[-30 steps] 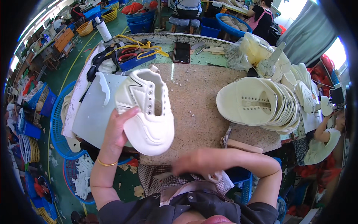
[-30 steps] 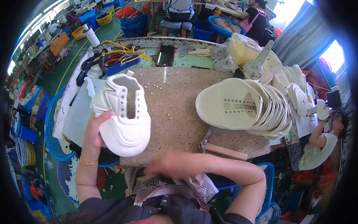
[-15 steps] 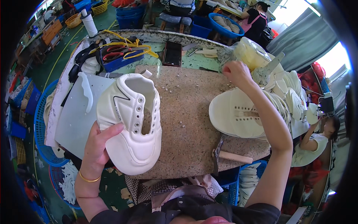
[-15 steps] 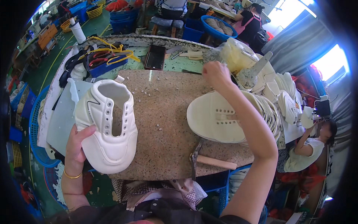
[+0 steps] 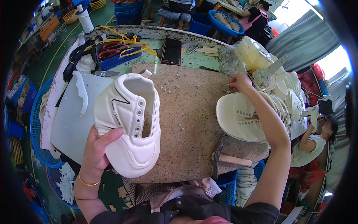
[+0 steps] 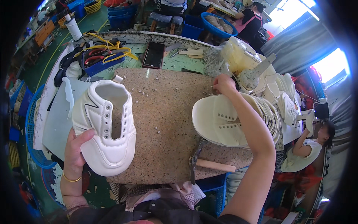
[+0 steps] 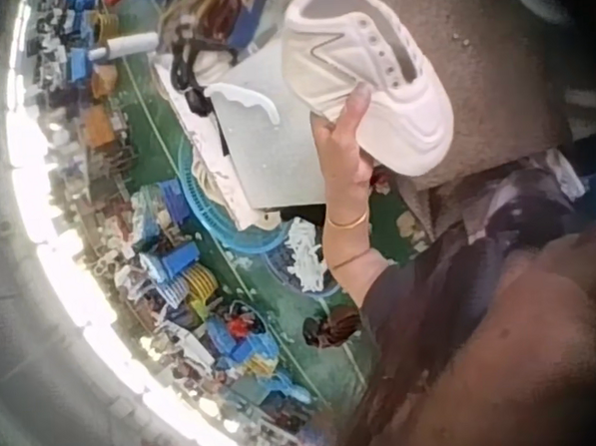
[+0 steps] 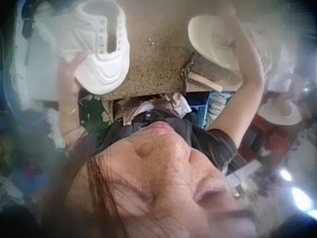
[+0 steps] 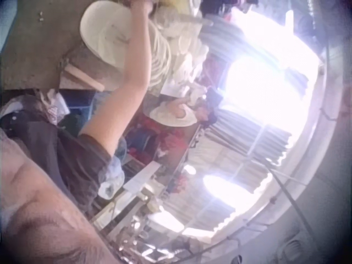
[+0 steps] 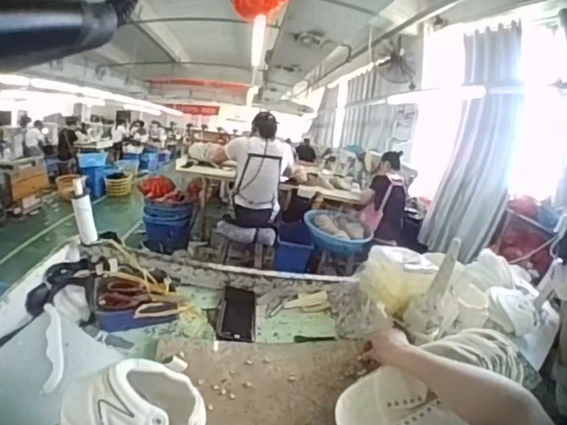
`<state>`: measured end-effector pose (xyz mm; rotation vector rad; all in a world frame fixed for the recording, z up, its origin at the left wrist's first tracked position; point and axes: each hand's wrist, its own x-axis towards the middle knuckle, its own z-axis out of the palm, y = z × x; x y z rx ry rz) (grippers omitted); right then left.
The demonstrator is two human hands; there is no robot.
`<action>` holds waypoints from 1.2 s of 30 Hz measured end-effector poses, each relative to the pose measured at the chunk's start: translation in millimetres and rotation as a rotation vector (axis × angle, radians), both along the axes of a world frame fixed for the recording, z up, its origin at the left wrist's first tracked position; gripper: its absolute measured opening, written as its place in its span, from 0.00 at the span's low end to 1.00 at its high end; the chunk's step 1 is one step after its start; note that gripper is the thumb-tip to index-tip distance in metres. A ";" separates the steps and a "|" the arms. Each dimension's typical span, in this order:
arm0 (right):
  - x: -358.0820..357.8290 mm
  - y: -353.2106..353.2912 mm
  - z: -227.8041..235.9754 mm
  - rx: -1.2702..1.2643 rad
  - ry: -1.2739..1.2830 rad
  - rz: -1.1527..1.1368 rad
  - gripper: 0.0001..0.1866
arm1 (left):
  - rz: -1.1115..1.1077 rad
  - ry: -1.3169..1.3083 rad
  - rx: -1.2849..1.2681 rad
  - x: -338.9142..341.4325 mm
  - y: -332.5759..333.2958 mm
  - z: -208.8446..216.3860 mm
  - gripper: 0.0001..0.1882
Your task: The person punches holes into a shoe upper using a metal punch and a hammer. They place the leather upper material on a stone block, position the punch tool over the eyelet strip, and strike it with a hammer, repeating this for several holes before placing the finished uppers into a blue basket.
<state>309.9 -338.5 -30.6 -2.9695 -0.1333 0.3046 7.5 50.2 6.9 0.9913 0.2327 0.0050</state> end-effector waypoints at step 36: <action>-250.8 131.7 45.9 1.344 0.173 0.306 0.05 | -0.277 0.047 -0.166 -21.0 -57.7 1.2 0.24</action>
